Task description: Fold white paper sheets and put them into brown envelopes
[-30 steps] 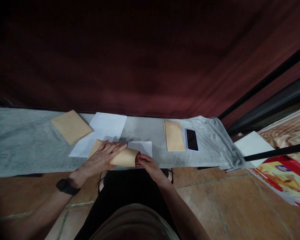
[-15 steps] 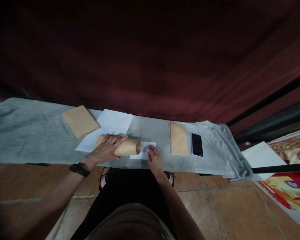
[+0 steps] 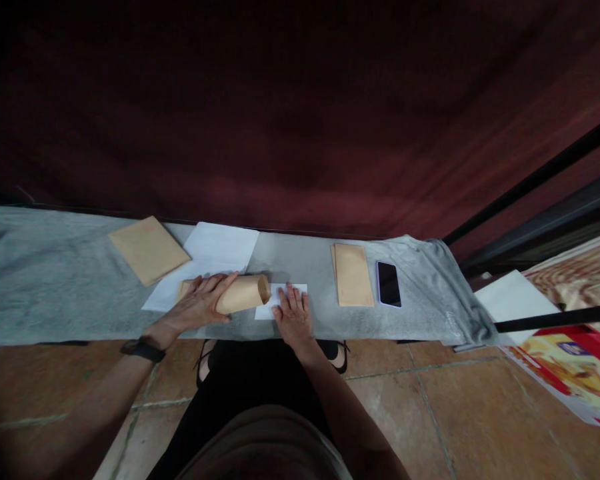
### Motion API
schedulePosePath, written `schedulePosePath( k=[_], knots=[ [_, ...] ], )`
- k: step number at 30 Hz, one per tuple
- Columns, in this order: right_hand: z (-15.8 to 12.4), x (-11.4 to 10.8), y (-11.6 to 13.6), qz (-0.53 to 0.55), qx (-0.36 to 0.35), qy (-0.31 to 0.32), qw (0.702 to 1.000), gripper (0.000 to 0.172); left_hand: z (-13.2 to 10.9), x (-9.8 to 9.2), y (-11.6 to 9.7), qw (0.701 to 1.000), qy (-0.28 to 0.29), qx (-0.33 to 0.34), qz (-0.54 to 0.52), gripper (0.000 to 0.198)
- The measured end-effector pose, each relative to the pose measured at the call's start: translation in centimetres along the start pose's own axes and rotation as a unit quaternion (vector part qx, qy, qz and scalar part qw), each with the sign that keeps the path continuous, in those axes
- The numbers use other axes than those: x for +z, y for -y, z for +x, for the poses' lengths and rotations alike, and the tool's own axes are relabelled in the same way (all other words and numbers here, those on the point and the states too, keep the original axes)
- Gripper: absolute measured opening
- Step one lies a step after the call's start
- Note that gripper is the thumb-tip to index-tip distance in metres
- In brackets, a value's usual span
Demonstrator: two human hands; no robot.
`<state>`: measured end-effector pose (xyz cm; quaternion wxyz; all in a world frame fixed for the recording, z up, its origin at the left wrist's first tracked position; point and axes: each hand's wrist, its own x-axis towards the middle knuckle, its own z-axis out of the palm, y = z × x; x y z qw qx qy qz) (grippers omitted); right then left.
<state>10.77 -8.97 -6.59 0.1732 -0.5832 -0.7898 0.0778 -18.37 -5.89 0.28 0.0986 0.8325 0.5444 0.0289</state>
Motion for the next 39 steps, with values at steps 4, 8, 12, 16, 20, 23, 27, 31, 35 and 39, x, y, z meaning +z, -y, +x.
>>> schedulePosePath(
  k=[4,8,12,16,20,23,27,31,35,39],
  knots=[
    [-0.7,-0.2,-2.2,-0.011,0.038,-0.035,0.999,0.057,-0.2,0.0,-0.1,1.0,-0.005,-0.002,-0.001,0.108],
    [-0.5,-0.8,-3.6,0.006,0.096,-0.059,0.994,0.061,-0.4,0.3,-0.3,1.0,-0.021,0.01,0.014,0.109],
    [0.8,-1.8,-3.6,0.013,0.163,-0.051,0.985,0.059,-1.3,0.8,-0.3,0.999,-0.038,0.002,0.009,0.108],
    [1.8,-2.3,-3.2,0.049,0.212,-0.025,0.976,0.056,-2.7,1.0,-1.0,0.999,-0.036,0.002,0.006,0.106],
    [2.3,-2.2,-3.1,0.09,0.239,-0.024,0.966,0.05,-3.6,1.3,-1.7,0.999,-0.033,0.0,0.01,0.105],
    [2.4,-2.0,-3.3,0.121,0.245,-0.028,0.962,0.039,-3.8,1.6,-1.8,0.999,-0.038,0.003,0.006,0.103],
    [2.1,-2.2,-4.2,0.186,0.248,-0.049,0.949,0.009,-3.7,1.8,-1.5,0.999,-0.04,0.001,-0.008,0.105],
    [1.0,-2.8,-5.5,0.265,0.255,-0.105,0.924,0.016,-3.6,1.9,-1.4,0.999,-0.031,-0.012,-0.022,0.109],
    [-0.3,-3.6,-5.9,0.34,0.255,-0.164,0.89,0.027,-3.6,2.0,-1.4,0.999,-0.031,-0.015,-0.025,0.11],
    [-0.8,-4.1,-5.1,0.386,0.255,-0.201,0.864,0.034,-3.6,2.2,-1.5,0.999,-0.037,-0.016,-0.028,0.112]
  ],
)
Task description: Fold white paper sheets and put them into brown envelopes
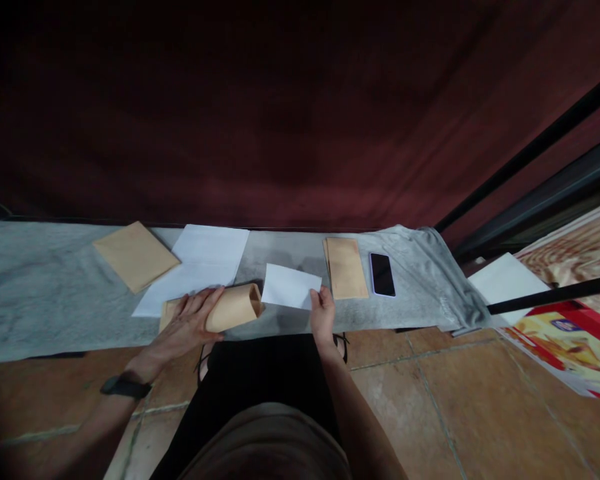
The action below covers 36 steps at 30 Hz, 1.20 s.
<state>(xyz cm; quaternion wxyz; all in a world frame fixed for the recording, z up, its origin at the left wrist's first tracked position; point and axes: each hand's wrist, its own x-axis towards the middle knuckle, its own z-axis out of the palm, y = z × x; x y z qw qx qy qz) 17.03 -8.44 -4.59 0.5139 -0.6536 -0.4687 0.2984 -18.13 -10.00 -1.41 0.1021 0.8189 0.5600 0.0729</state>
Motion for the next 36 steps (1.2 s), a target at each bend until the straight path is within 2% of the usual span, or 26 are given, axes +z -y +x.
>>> schedulePosePath(
  k=[6,10,17,22,28,32,36],
  knots=[
    [-1.4,1.1,0.9,0.037,-0.003,0.038,0.999,0.034,0.0,0.1,0.0,1.0,0.005,-0.006,-0.011,0.111],
    [-1.8,1.0,1.0,0.04,-0.003,0.063,0.997,0.035,0.0,0.2,0.1,1.0,0.007,-0.009,-0.025,0.111],
    [-0.2,-0.5,1.2,0.015,0.009,0.107,0.994,0.033,0.2,0.8,0.2,1.0,-0.02,-0.006,-0.023,0.113],
    [0.8,-0.7,1.4,-0.006,0.039,0.157,0.987,0.027,0.3,0.7,-0.1,0.999,-0.04,-0.008,0.0,0.113],
    [1.1,-1.1,2.1,-0.046,0.056,0.218,0.973,0.021,0.4,0.4,-0.7,0.998,-0.064,0.004,0.013,0.111],
    [1.3,-1.8,2.7,-0.067,0.057,0.249,0.964,0.022,0.5,0.4,-0.7,0.998,-0.067,-0.004,0.009,0.112],
    [1.6,-2.1,3.2,-0.08,0.046,0.265,0.96,0.024,0.7,0.4,-0.6,0.997,-0.07,0.023,0.018,0.112]
  ],
)
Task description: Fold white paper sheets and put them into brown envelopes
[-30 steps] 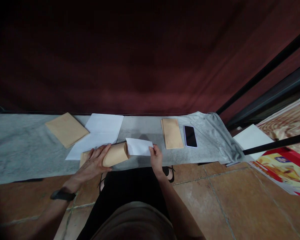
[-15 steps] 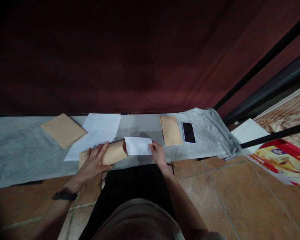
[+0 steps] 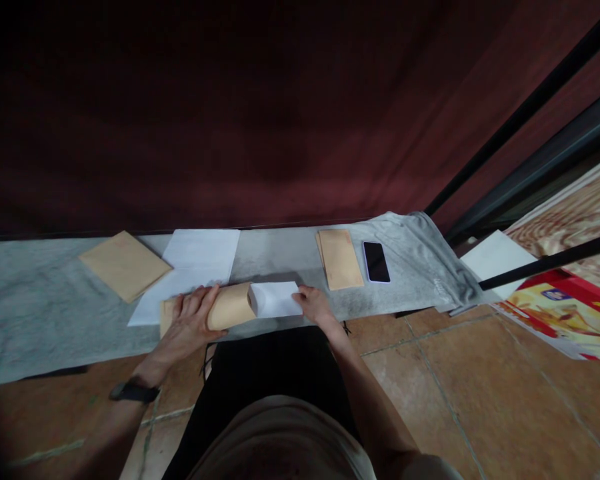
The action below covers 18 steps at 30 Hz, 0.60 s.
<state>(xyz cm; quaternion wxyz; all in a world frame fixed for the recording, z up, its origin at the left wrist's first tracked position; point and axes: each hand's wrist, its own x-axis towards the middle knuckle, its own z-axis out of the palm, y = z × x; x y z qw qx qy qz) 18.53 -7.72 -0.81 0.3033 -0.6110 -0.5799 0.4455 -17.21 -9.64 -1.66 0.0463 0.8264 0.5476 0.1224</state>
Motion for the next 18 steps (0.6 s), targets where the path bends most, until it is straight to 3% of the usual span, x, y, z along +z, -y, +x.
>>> schedulePosePath(
  k=[4,13,18],
  knots=[
    [0.2,1.0,0.3,-0.003,-0.006,-0.01,1.0,0.024,0.8,-0.1,-0.8,1.0,-0.013,0.019,0.002,0.114],
    [-0.3,6.7,1.0,0.026,-0.032,-0.045,0.998,0.019,2.8,0.3,-4.8,0.998,-0.001,0.056,-0.019,0.115],
    [-0.3,7.9,0.6,0.04,-0.008,-0.064,0.997,0.02,3.0,0.6,-5.6,0.997,0.013,0.069,-0.025,0.116]
  ],
)
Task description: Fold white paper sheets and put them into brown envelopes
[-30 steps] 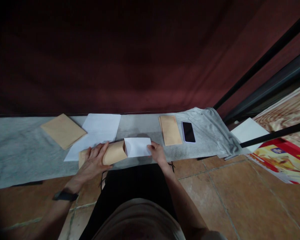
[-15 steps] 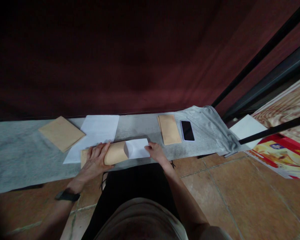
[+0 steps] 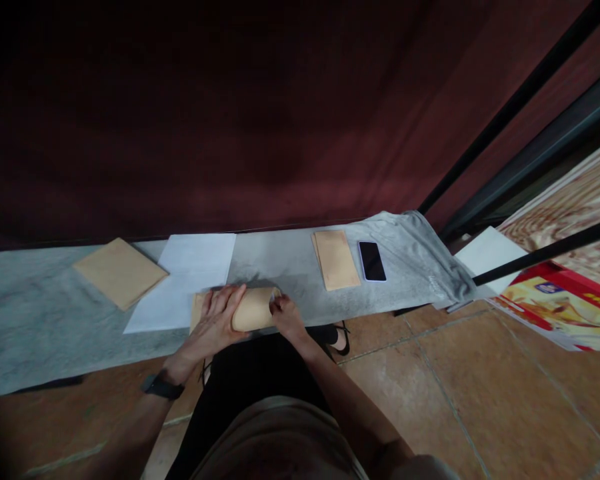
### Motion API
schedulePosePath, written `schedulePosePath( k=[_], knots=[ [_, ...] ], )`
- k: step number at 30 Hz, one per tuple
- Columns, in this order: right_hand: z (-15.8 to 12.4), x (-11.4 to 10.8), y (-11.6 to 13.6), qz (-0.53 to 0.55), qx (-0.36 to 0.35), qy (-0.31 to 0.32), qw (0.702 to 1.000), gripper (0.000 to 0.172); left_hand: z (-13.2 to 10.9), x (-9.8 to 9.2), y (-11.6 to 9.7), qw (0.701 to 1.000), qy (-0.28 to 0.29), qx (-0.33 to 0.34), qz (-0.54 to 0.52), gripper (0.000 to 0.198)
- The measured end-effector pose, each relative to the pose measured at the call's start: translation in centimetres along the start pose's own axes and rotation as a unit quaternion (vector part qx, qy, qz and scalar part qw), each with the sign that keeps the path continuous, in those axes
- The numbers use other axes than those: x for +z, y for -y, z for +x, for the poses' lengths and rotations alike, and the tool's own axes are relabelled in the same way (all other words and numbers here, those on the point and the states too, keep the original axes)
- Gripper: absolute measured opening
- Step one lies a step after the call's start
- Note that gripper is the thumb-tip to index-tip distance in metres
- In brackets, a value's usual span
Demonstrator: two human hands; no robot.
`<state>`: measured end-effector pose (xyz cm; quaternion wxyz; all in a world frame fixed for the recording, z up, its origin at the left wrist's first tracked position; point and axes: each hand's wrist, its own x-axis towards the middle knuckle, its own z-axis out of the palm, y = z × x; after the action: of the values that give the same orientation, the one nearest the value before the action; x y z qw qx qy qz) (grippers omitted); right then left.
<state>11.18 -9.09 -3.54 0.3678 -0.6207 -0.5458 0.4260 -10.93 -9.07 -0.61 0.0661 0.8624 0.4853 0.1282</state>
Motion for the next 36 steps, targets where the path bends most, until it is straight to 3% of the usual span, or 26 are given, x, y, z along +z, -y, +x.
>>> schedulePosePath(
  k=[10,15,18,22,25,28,30,31,33,34,36],
  knots=[
    [-1.2,0.0,-0.2,0.084,0.006,-0.079,0.993,0.003,0.1,0.1,0.0,1.0,0.007,-0.008,-0.013,0.115],
    [-1.0,0.4,-0.2,0.122,0.021,-0.123,0.985,0.032,0.1,-0.3,-0.3,1.0,0.002,0.001,-0.015,0.113],
    [-0.7,0.2,-0.1,0.193,0.072,-0.118,0.971,0.045,0.3,-0.6,-0.5,1.0,-0.006,0.01,-0.012,0.11],
    [-0.7,-0.2,-0.1,0.274,0.118,-0.056,0.953,0.018,0.6,-1.0,-0.3,1.0,0.001,0.02,-0.009,0.108],
    [-0.9,-0.2,-0.1,0.296,0.117,-0.051,0.947,0.017,0.5,-1.1,-0.6,0.999,-0.004,0.011,-0.031,0.105],
    [-1.0,-0.1,0.1,0.324,0.115,-0.069,0.936,0.019,-0.2,-0.8,-2.0,0.99,-0.085,-0.051,-0.105,0.088],
    [-0.9,0.1,0.2,0.339,0.114,-0.087,0.93,0.022,-1.1,0.0,-3.5,0.951,-0.177,-0.154,-0.201,0.074],
    [-0.9,0.2,0.3,0.345,0.114,-0.096,0.927,0.023,-1.4,0.6,-4.4,0.913,-0.22,-0.222,-0.262,0.068],
    [-0.9,0.5,0.4,0.352,0.112,-0.11,0.923,0.025,-2.0,1.9,-6.1,0.8,-0.272,-0.346,-0.408,0.062],
    [-1.0,0.8,0.4,0.355,0.111,-0.116,0.921,0.026,-2.1,2.5,-7.0,0.729,-0.257,-0.39,-0.5,0.06],
    [-1.4,1.3,0.5,0.361,0.107,-0.124,0.918,0.027,-1.8,3.5,-8.5,0.591,-0.172,-0.426,-0.663,0.054]
  ],
)
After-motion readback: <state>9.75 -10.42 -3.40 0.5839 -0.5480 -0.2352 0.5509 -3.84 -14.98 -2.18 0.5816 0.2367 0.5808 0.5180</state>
